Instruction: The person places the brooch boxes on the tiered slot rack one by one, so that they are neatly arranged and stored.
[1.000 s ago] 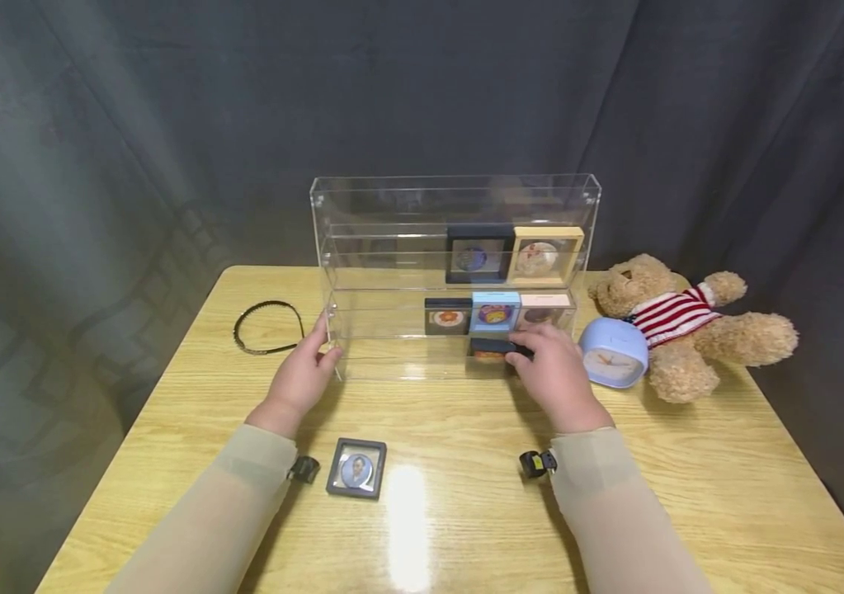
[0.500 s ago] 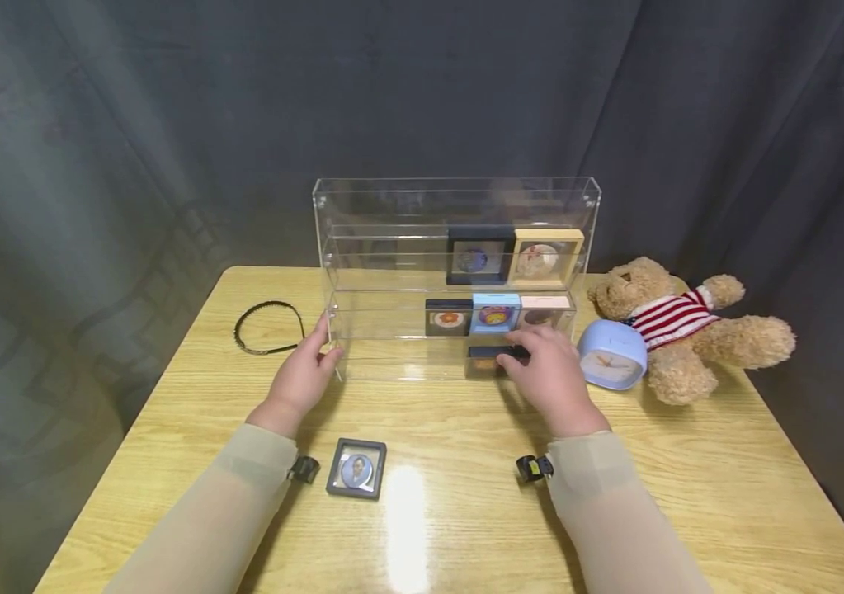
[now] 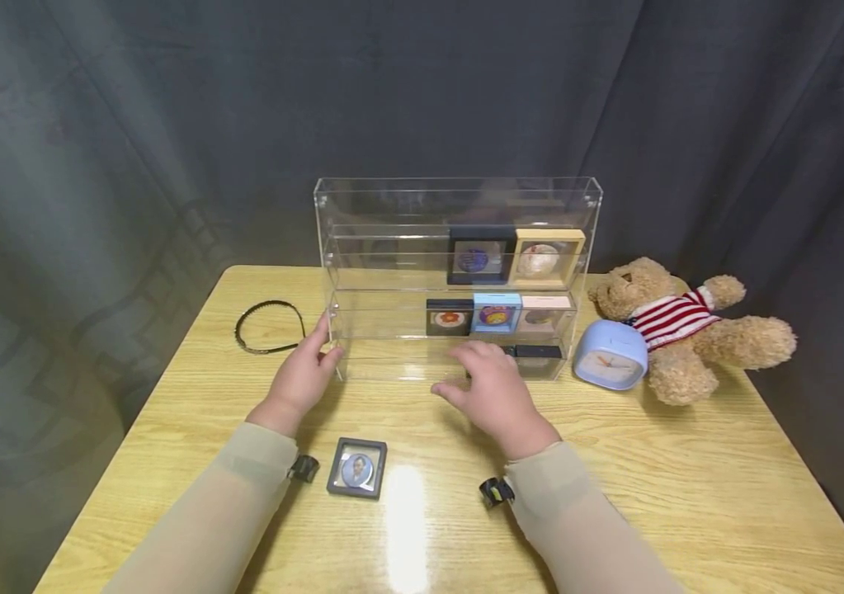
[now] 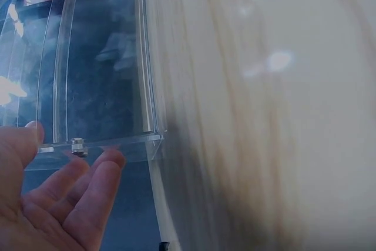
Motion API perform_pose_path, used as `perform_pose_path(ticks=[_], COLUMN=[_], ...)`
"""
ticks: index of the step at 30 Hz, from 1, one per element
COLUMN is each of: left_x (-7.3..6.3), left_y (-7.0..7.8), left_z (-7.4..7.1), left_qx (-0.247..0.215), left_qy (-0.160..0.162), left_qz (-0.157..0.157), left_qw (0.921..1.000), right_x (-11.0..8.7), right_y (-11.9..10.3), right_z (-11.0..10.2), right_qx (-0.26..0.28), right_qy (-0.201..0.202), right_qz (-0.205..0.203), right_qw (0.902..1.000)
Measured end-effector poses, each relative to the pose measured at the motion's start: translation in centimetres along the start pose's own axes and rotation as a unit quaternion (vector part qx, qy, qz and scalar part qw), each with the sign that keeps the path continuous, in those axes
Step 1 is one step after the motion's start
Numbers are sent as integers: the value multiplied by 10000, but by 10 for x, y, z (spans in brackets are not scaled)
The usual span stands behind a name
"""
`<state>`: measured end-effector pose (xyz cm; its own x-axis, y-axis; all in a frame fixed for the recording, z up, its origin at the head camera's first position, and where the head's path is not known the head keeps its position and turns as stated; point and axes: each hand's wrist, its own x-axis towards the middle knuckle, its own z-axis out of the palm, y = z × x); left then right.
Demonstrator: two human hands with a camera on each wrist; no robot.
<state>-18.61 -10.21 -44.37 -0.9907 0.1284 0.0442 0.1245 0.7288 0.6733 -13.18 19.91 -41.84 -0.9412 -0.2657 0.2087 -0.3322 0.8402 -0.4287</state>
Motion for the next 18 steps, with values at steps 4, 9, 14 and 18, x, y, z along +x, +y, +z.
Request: perform_pose_path(ticks=[4, 9, 14, 18], left_x=[0, 1, 0, 0], left_y=[0, -1, 0, 0], left_z=[0, 1, 1, 0], left_qx=[-10, -6, 1, -8], left_qy=[-9, 11, -12, -74], left_qz=[-18, -7, -49, -98], left_qw=[10000, 10000, 10000, 9999], right_x=[-1, -6, -15, -20], right_y=[-13, -31, -50, -58], right_z=[13, 28, 44, 56], right_qx=[-78, -24, 36, -158], right_qy=[-11, -254, -1208, -1839], right_qz=[-325, -574, -744, -904], right_qw=[9994, 9980, 9899, 9787])
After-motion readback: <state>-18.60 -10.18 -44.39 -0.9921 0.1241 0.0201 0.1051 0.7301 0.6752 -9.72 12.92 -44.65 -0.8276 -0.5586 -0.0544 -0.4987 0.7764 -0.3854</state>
